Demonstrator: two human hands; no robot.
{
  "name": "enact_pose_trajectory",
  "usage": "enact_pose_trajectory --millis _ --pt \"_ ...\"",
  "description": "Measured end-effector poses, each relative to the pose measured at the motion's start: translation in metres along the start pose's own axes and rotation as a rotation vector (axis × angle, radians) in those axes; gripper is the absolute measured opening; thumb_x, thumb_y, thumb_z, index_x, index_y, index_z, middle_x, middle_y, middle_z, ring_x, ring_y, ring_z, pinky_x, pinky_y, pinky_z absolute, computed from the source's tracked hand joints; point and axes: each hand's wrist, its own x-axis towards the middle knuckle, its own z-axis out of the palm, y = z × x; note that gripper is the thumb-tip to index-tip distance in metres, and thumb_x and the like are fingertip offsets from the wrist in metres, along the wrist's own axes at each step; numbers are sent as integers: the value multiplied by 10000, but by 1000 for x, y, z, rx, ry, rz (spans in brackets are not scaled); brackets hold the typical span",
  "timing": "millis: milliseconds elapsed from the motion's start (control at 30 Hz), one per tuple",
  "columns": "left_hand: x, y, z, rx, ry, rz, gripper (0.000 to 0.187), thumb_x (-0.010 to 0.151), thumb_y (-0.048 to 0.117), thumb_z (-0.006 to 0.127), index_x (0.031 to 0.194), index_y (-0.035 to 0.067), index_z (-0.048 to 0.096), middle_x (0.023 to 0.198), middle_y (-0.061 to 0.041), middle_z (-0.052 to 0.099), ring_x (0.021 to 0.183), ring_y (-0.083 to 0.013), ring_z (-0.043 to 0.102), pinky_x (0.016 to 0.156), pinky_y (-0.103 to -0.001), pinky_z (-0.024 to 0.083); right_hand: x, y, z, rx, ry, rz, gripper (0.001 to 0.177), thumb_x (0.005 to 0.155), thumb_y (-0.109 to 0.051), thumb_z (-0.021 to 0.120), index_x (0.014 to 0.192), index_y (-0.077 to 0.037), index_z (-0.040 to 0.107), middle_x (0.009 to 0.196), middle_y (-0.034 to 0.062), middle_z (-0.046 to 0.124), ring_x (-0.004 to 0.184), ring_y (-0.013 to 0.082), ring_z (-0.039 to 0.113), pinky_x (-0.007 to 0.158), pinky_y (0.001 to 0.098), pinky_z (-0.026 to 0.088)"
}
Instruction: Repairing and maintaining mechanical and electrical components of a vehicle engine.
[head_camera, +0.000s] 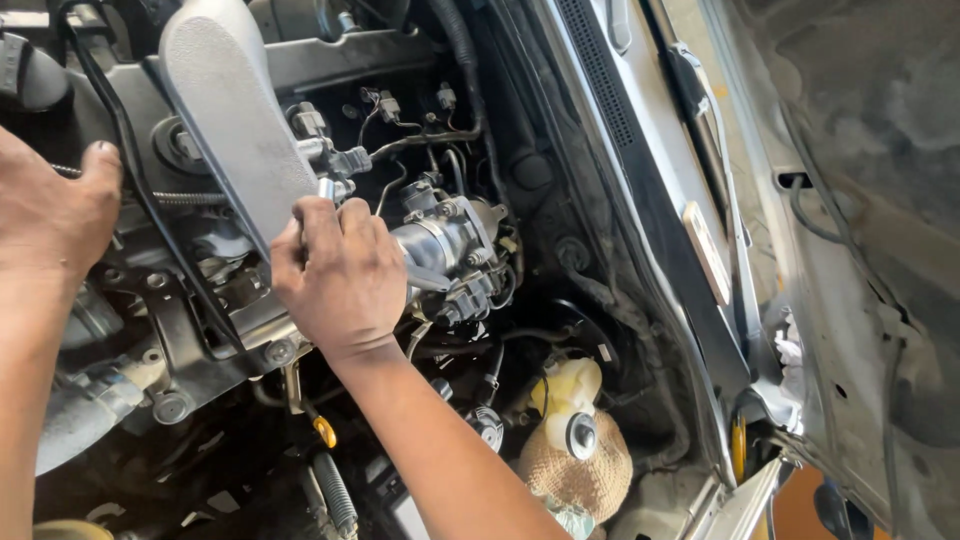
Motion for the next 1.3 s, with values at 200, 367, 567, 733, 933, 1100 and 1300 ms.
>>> enact_pose_trajectory --millis 200,367,567,733,933,1100,1300 --pt "14 -25 40 -132 35 49 489 1037 287 653 1248 -145 560 1102 -318 686 980 -425 706 906 -497 579 4 -4 3 -50 69 -2 160 870 -169 685 1017 -131 635 923 92 610 819 286 652 725 430 550" --pt "-17 52 -44 -480 -222 -235 435 1164 427 533 1272 32 683 964 -220 683 820 -361 662 659 -480 511 0 -1 9 -57 113 -35 129 878 -196 654 993 -142 633 939 99 619 791 283 667 717 410 568" --pt "-203 198 -195 -610 214 89 300 976 73 611 1240 -36 518 1280 -230 494 1255 -346 519 1087 -438 414 0 3 14 -69 43 52 158 910 -272 613 1008 -148 614 945 96 659 883 287 721 764 439 592" --pt "-367 204 -182 -170 25 -42 397 803 201 753 1153 44 650 1169 -209 599 1126 -395 544 949 -495 436 21 37 10 121 -299 -88 292 945 -271 585 1218 -170 564 1109 136 668 934 317 721 801 432 588" --pt "-413 183 -157 424 -122 138 285 788 403 682 920 152 709 979 -48 707 1065 -253 664 1017 -414 469 -180 -8 -216 293 -249 -846 416 992 -198 672 1373 -75 560 1065 137 570 884 284 616 707 407 482" --pt "-413 195 -156 247 -11 37 220 993 323 611 969 121 695 971 -55 707 1009 -262 669 1019 -426 459 -257 58 -260 406 -253 -921 305 921 -111 790 1185 -126 639 990 41 620 795 186 629 649 330 490" --pt "-415 195 -149 349 -30 52 351 1036 405 543 1017 115 741 983 -72 740 987 -281 670 1011 -451 435 -291 99 -240 412 -296 -719 328 795 -137 811 1079 -110 650 841 38 546 743 241 635 633 380 519"
